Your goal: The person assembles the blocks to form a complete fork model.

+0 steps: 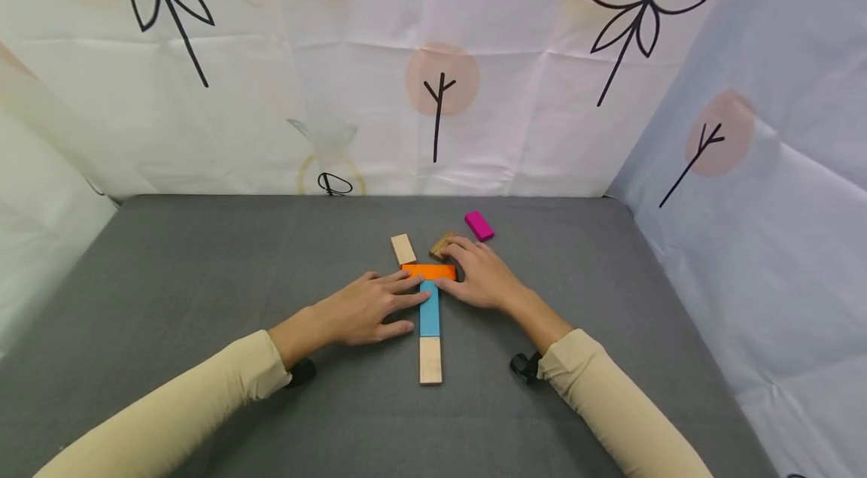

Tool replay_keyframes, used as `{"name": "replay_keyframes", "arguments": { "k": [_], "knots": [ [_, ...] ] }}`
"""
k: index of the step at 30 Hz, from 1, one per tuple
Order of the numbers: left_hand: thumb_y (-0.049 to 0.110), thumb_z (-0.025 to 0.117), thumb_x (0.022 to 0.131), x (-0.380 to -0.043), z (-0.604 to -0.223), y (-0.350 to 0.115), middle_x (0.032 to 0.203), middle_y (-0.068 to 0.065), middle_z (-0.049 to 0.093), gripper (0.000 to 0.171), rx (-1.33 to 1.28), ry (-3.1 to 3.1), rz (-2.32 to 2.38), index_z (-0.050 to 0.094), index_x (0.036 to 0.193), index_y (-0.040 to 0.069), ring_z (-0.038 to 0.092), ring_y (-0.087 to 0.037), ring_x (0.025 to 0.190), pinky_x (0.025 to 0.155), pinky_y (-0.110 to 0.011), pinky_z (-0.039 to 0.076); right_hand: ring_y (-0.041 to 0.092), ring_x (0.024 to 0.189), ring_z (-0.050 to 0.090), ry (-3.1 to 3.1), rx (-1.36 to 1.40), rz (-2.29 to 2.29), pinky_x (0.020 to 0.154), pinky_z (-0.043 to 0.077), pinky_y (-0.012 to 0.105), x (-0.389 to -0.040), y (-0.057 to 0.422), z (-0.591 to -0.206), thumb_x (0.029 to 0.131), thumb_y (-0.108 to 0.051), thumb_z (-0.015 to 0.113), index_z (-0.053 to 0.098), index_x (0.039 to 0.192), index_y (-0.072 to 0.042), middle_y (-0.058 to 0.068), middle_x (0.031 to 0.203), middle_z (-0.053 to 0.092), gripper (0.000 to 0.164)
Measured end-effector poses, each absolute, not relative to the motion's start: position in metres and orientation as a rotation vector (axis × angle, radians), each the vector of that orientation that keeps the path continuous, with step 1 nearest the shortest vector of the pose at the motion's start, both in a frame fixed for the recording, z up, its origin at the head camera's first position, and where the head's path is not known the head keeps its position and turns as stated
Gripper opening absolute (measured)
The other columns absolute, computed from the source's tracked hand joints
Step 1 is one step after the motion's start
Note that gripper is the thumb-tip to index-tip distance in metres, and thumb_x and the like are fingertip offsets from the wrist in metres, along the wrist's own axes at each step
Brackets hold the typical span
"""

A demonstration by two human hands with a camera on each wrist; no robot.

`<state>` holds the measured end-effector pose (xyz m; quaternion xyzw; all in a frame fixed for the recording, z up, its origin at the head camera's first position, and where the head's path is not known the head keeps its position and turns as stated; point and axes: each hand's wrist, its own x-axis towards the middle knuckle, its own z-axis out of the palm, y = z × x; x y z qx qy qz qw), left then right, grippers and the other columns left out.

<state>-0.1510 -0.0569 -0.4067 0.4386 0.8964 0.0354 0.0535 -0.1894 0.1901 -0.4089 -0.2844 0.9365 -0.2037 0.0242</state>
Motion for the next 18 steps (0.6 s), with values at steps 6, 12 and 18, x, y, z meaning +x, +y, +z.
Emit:
{"name": "replay_keyframes", "arguments": {
  "k": [6, 12, 18],
  "knots": [
    [0.05, 0.05, 0.101, -0.1514, -0.4082, -0.0575, 0.156, -0.007, 0.04, 0.056, 1.352, 2.729, 0.097, 0.046, 0.151, 0.025, 0.04, -0.026, 0.142, 0.099, -0.054, 0.044, 0.037, 0.134, 0.047, 2.859, -0.867, -0.689, 0.104, 0.04, 0.057, -0.1918, 0.1896, -0.4083, 0.094, -0.033, 0.069, 0.06, 0.133, -0.004, 0.019, 0.148, 0.047, 0.049],
    [0.05, 0.05, 0.101, -0.1515, -0.409, -0.0572, 0.157, -0.007, 0.039, 0.056, 1.351, 2.724, 0.091, 0.046, 0.151, 0.025, 0.038, -0.025, 0.143, 0.099, -0.055, 0.044, 0.036, 0.134, 0.048, 2.838, -0.895, -0.732, 0.105, 0.04, 0.056, -0.1931, 0.1892, -0.4073, 0.096, -0.028, 0.067, 0.062, 0.128, -0.003, 0.019, 0.148, 0.048, 0.041],
    [0.051, 0.05, 0.101, -0.1522, -0.4105, -0.057, 0.158, -0.006, 0.037, 0.057, 1.334, 2.717, 0.092, 0.044, 0.152, 0.026, 0.036, -0.025, 0.144, 0.101, -0.056, 0.043, 0.037, 0.136, 0.046, 2.82, -0.928, -0.742, 0.107, 0.038, 0.056, -0.194, 0.187, -0.4073, 0.096, -0.026, 0.066, 0.062, 0.128, -0.002, 0.018, 0.149, 0.047, 0.04]
  ]
}}
